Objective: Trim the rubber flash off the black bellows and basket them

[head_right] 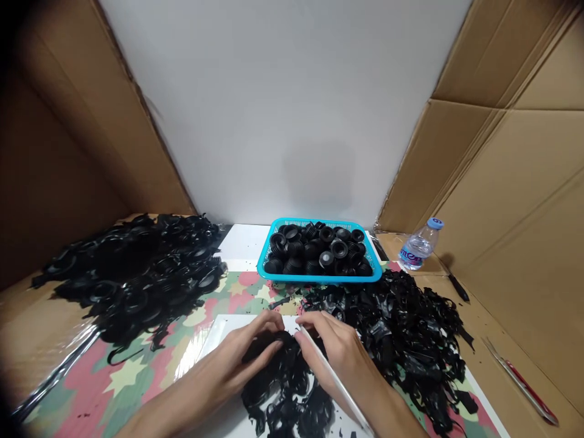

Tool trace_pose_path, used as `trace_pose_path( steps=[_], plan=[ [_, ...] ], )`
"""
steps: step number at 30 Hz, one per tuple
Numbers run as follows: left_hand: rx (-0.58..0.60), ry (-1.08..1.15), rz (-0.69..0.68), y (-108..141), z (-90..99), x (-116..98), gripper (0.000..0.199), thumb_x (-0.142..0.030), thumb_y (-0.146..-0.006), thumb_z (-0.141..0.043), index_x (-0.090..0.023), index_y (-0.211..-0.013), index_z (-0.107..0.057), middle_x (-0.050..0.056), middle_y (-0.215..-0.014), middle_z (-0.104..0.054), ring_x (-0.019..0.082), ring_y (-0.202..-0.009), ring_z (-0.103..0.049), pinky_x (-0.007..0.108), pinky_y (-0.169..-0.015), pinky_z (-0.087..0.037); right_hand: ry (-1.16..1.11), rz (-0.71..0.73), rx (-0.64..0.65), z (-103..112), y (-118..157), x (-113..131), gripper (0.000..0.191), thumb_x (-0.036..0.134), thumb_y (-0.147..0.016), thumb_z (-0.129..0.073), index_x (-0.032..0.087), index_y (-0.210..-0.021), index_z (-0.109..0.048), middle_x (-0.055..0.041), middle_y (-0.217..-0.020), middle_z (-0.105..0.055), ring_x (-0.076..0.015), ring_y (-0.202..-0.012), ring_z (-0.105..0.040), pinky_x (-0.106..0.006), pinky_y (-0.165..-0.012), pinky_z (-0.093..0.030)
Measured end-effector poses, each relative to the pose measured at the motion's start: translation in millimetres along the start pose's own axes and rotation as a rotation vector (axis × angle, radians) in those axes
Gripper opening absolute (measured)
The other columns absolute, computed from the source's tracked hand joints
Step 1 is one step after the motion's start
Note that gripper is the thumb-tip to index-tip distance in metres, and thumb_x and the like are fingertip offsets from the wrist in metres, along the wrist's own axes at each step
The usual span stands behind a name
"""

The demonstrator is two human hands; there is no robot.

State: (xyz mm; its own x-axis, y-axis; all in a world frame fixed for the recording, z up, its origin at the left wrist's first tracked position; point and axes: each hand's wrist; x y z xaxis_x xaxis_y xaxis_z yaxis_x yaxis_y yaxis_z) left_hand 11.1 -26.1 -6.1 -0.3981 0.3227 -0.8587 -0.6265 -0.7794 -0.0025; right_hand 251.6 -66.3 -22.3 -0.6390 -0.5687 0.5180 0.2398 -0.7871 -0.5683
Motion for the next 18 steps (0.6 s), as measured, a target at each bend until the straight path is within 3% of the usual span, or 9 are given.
trace_pose_path(
  steps=[4, 8, 10, 13, 18],
  plan=[
    [-0.01, 0.068, 0.037, 0, -1.1, -6, 0.018, -0.046, -0.111, -0.063, -0.03, -0.119, -0.066, 0.001, -0.115, -0.074, 0.024, -0.106, -0.067, 0.031, -0.096, -0.05, -0.011, 0.001, 0.041, -8, 10, -5, 0.012, 0.026, -0.116, -0.055, 0.023, -0.118, -0.067, -0.0039, -0.096, -0.075, -0.0199, -0.085, -0.076, -0.031, -0.076, -0.062],
    [-0.002, 0.182, 0.048, -6, 0.0, -4, 0.023, -0.048, -0.111, -0.063, -0.026, -0.111, -0.069, 0.003, -0.111, -0.075, 0.027, -0.108, -0.068, 0.034, -0.098, -0.052, 0.082, 0.07, 0.055, -8, 14, -8, 0.016, 0.019, -0.116, -0.053, 0.022, -0.116, -0.069, -0.0066, -0.095, -0.075, -0.0239, -0.086, -0.07, -0.038, -0.078, -0.057],
    [-0.023, 0.234, 0.058, -9, -1.2, 2, 0.025, -0.045, -0.105, -0.073, -0.028, -0.122, -0.069, 0.004, -0.119, -0.075, 0.028, -0.115, -0.068, 0.037, -0.103, -0.053, 0.108, 0.08, 0.066, -5, 14, -8, 0.016, 0.017, -0.115, -0.054, 0.022, -0.117, -0.07, -0.0073, -0.097, -0.076, -0.025, -0.087, -0.07, -0.04, -0.08, -0.056],
    [-0.049, 0.24, 0.102, -11, -5.1, 13, 0.054, -0.041, -0.094, -0.085, -0.031, -0.142, -0.063, 0.006, -0.129, -0.075, 0.03, -0.121, -0.068, 0.042, -0.109, -0.053, 0.121, 0.093, 0.063, 4, 11, -5, 0.015, 0.014, -0.113, -0.058, 0.021, -0.118, -0.07, -0.0072, -0.099, -0.077, -0.0246, -0.088, -0.07, -0.04, -0.08, -0.057],
    [-0.024, 0.197, 0.101, -11, -8.7, 17, 0.03, -0.04, -0.089, -0.087, -0.027, -0.114, -0.078, 0.006, -0.128, -0.074, 0.031, -0.117, -0.067, 0.043, -0.106, -0.053, -0.079, -0.017, 0.017, 17, 10, 3, 0.014, 0.018, -0.111, -0.066, 0.025, -0.123, -0.07, -0.0053, -0.099, -0.077, -0.0214, -0.086, -0.074, -0.034, -0.078, -0.061]
  ],
)
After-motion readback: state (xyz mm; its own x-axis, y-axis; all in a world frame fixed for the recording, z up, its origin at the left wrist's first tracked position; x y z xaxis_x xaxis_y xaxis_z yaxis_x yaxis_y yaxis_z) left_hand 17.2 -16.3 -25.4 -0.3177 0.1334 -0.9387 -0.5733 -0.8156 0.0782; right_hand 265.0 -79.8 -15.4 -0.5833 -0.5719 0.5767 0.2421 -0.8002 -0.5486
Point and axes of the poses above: each hand's wrist, its own y-axis away from the middle knuckle, its own z-axis out of the back of the hand, x = y × z
